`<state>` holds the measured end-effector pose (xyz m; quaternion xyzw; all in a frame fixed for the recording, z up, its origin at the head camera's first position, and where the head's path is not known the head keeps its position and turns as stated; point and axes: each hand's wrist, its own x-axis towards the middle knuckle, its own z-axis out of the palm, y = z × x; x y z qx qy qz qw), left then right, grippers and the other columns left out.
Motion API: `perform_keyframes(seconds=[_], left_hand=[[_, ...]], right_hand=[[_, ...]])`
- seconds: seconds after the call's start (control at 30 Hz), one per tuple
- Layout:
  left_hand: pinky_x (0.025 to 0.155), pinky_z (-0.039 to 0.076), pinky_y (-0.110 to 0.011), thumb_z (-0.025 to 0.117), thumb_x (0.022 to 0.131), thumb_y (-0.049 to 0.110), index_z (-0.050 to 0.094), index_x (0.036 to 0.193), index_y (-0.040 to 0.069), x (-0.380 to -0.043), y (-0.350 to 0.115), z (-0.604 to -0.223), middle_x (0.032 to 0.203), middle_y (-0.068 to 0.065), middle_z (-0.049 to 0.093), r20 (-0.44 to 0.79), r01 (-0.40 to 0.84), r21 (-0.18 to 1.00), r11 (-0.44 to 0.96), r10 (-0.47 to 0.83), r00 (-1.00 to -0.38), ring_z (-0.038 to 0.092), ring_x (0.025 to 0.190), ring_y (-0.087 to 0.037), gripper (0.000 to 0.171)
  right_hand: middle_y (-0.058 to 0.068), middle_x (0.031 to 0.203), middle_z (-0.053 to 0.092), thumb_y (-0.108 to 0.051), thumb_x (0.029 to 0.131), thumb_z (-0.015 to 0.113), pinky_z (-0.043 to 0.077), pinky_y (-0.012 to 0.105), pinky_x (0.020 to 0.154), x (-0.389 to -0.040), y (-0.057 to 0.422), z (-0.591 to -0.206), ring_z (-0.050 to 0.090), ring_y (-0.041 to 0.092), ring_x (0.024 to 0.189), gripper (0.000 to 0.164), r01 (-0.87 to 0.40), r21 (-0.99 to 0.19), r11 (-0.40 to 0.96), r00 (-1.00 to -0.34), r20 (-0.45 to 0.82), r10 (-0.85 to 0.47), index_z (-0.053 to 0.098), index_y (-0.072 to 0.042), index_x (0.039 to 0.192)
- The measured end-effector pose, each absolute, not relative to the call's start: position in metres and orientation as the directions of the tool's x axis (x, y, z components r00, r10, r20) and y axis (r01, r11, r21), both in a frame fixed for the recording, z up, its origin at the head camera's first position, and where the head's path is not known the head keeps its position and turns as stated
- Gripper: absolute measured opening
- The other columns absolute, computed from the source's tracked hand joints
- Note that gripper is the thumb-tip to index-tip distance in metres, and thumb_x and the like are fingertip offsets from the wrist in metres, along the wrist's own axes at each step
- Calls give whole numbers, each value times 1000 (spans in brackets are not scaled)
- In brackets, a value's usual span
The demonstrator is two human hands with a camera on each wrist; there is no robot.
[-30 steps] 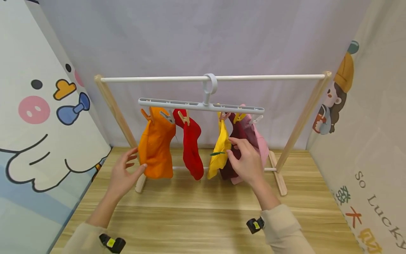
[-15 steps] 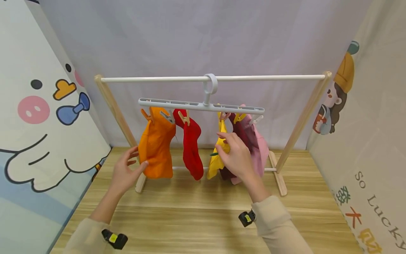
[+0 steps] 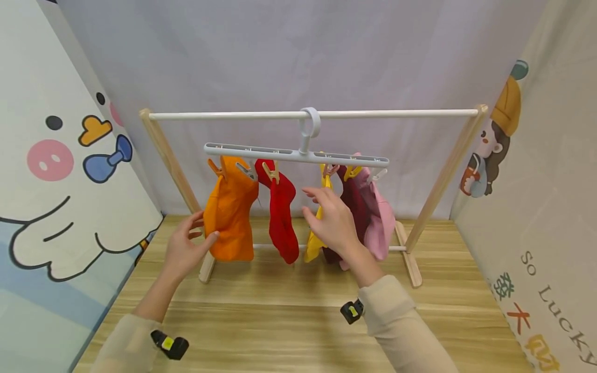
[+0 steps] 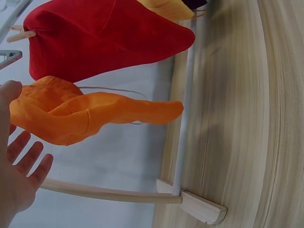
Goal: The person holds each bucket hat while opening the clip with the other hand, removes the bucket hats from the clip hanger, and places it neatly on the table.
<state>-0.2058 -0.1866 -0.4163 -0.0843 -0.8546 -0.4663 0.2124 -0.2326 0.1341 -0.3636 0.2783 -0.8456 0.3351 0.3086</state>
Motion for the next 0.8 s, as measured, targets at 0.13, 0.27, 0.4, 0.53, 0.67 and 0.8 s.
perform_keyframes(seconds=[0.13,0.27,0.4,0.53,0.67,0.8], left_hand=[[84,47,-45,72,77,17,52,125,6,-207,-186,-415,121,-12,54,439,340,770,540,-62,-896,54,105,-28,54],[85,47,-46,72,78,18,51,126,7,-208,-185,-412,122,-12,52,429,332,778,534,-64,-901,53,105,-28,54],[84,48,-44,72,78,17,51,126,6,-208,-184,-410,122,-12,53,431,334,772,541,-58,-901,55,104,-28,54],[83,49,-42,72,78,18,52,125,6,-209,-184,-410,121,-12,53,434,338,769,543,-56,-899,55,103,-27,53],[83,49,-42,72,78,19,51,126,5,-211,-184,-410,122,-12,53,439,342,764,547,-52,-897,54,103,-26,53],[82,49,-41,72,78,18,51,125,5,-212,-183,-410,120,-12,54,446,349,761,546,-50,-894,55,103,-26,53]], right_hand=[[7,103,63,-13,80,68,51,33,76,-234,127,-360,61,19,89,36,-692,-373,618,-638,715,-284,60,-7,115],[6,103,63,-14,81,68,50,30,75,-236,121,-356,61,18,89,37,-687,-371,624,-649,700,-298,60,-9,116],[5,104,63,-17,81,67,50,30,76,-237,115,-352,62,17,91,37,-686,-367,629,-655,688,-313,60,-10,117],[6,104,63,-18,82,67,50,31,76,-239,108,-349,61,17,91,36,-696,-356,623,-646,690,-327,60,-10,116],[7,104,62,-19,82,68,49,32,75,-241,102,-346,60,19,91,36,-717,-344,606,-627,699,-344,61,-9,116],[9,101,62,-19,82,67,49,32,76,-243,96,-345,57,20,91,35,-741,-330,585,-601,715,-357,61,-9,115]])
